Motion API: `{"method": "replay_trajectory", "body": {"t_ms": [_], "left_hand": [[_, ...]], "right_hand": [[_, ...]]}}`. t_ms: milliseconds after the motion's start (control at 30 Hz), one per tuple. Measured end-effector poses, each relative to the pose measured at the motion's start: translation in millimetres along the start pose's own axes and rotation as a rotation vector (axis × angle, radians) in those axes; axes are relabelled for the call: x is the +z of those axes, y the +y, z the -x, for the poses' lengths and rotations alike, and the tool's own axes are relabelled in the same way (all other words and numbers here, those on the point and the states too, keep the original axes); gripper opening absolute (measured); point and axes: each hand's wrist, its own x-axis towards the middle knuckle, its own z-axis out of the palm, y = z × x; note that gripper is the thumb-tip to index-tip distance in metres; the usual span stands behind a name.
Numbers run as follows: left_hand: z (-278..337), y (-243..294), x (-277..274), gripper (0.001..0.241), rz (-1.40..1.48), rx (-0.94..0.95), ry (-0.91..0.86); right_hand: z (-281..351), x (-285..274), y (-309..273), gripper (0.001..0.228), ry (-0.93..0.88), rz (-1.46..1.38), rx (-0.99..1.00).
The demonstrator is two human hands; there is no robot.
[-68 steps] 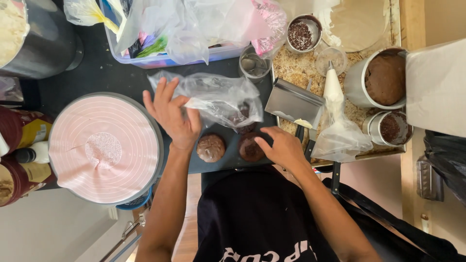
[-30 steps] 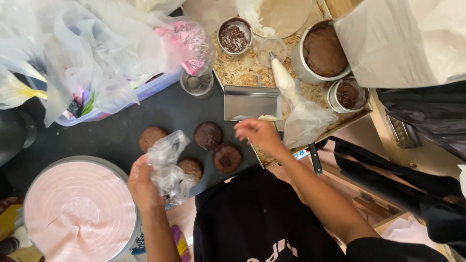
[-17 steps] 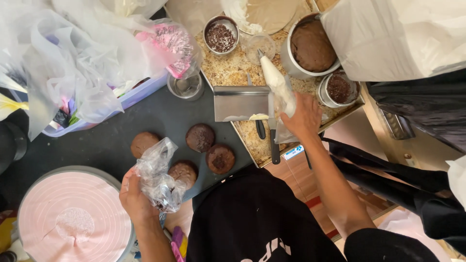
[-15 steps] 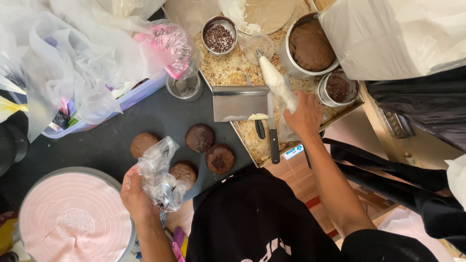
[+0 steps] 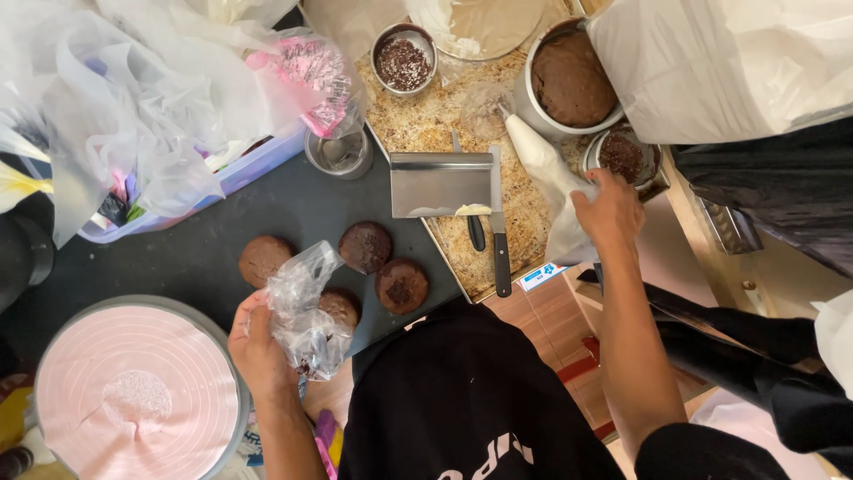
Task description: The person is removing small chocolate cakes from their molds and slicing them into horizontal layers with a knife.
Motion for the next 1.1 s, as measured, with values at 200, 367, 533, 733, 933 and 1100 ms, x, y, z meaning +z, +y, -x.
{"method": "replay_trajectory", "body": {"t_ms": [200, 367, 533, 733, 933, 1100], "left_hand": [[3.5, -12.5, 20.5, 0.027, 0.079, -0.140, -0.093], [4.8, -47.9, 47.9, 0.032, 0.306, -0.310, -0.315], [17.6, -83.4, 72.9, 0.031, 0.340, -0.273, -0.257], [32.2, -120.7, 44.5, 0.027, 0.748, -0.118, 0.281], [107.6, -44.4, -17.7, 0.036, 0.509, 0.092, 0.134], [171.2, -60.6, -123.6, 0.046, -0.321, 0.466, 0.151]], "right_hand": [[55.4, -11.0, -43.6, 0.013, 0.019, -0.502, -0.267], [109.1, -44.6, -182.5, 0.052, -0.603, -1.439, -0.455], [157.7, -4.6, -204.4, 0.052, -0.972, -1.440, -0.506], [185.3, -7.9, -237.2, 0.070, -0.661, -0.887, -1.251], [209.7, 35.2, -250.1, 0.043, -0.958, -0.942, -0.933], [304.2, 101.7, -265.3, 0.037, -1.530, -0.944, -0.432]]}}
